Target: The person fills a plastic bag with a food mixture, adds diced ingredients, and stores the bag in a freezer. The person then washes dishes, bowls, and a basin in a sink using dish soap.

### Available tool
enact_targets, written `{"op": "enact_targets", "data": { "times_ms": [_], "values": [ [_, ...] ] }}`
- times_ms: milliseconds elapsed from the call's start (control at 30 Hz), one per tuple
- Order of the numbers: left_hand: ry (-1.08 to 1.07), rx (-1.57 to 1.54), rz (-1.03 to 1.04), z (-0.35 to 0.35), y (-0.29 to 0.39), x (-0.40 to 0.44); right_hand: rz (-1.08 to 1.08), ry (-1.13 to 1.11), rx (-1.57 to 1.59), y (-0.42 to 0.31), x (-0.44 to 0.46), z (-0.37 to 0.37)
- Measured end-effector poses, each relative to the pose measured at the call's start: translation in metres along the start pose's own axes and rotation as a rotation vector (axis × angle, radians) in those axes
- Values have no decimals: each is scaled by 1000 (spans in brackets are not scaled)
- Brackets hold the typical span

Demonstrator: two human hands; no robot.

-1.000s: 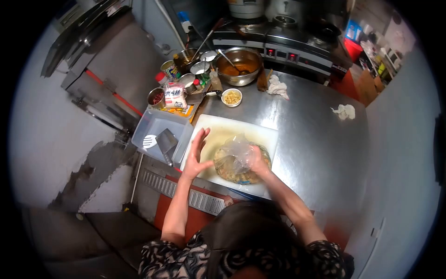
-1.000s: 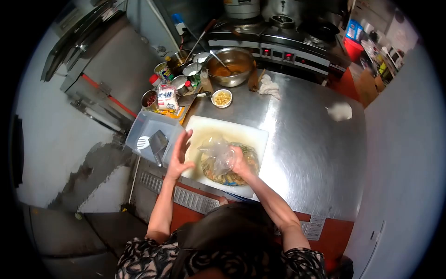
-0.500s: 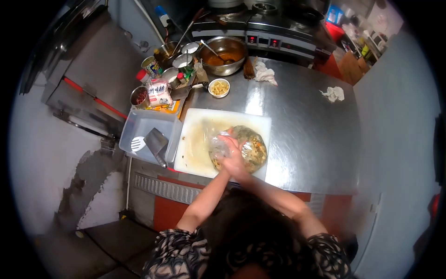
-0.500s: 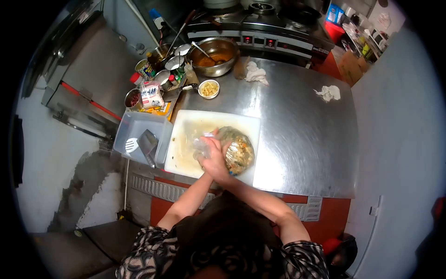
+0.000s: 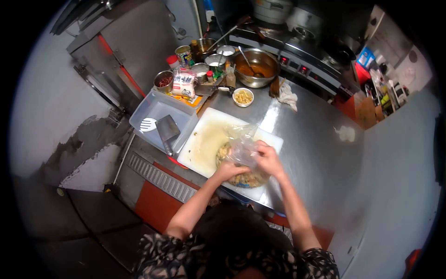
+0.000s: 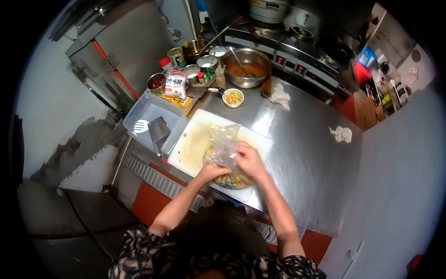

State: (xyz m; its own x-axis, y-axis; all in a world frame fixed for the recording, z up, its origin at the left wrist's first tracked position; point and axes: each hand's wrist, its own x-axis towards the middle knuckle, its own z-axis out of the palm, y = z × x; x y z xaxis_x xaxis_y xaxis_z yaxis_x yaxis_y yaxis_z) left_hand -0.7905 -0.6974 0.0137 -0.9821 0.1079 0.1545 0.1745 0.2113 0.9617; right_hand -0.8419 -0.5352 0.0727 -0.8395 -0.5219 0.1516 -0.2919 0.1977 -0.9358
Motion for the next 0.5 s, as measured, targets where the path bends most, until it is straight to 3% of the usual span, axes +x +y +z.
{"op": "enact_targets", "data": {
  "times_ms": [67, 133, 167, 233, 267, 300, 367, 433, 500],
  "values": [
    [175, -421, 90, -19, 39, -1, 91, -365, -38, -26, 11, -53],
    [41, -917, 21, -43, 62, 4, 230, -430, 366, -25, 27, -88],
    [52, -914, 24, -48, 71, 8, 186, -415, 558, -10, 39, -104],
    [137, -611, -106, -49, 86, 24, 17, -349, 1004, 35, 78, -111],
    [219, -355, -39, -45, 92, 28, 173, -201, 999, 41, 99, -104],
    [230, -356, -37, -45, 94, 31, 328, -52, 980, 46, 123, -95],
    [215, 174, 165, -49, 97, 39, 695, 212, 753, 125, 185, -65],
    [231, 174, 74, -51, 102, 30, 910, 199, 648, 182, 223, -41],
    [190, 164, 53, -57, 101, 13, 907, 270, 687, 177, 235, -18]
  ]
}}
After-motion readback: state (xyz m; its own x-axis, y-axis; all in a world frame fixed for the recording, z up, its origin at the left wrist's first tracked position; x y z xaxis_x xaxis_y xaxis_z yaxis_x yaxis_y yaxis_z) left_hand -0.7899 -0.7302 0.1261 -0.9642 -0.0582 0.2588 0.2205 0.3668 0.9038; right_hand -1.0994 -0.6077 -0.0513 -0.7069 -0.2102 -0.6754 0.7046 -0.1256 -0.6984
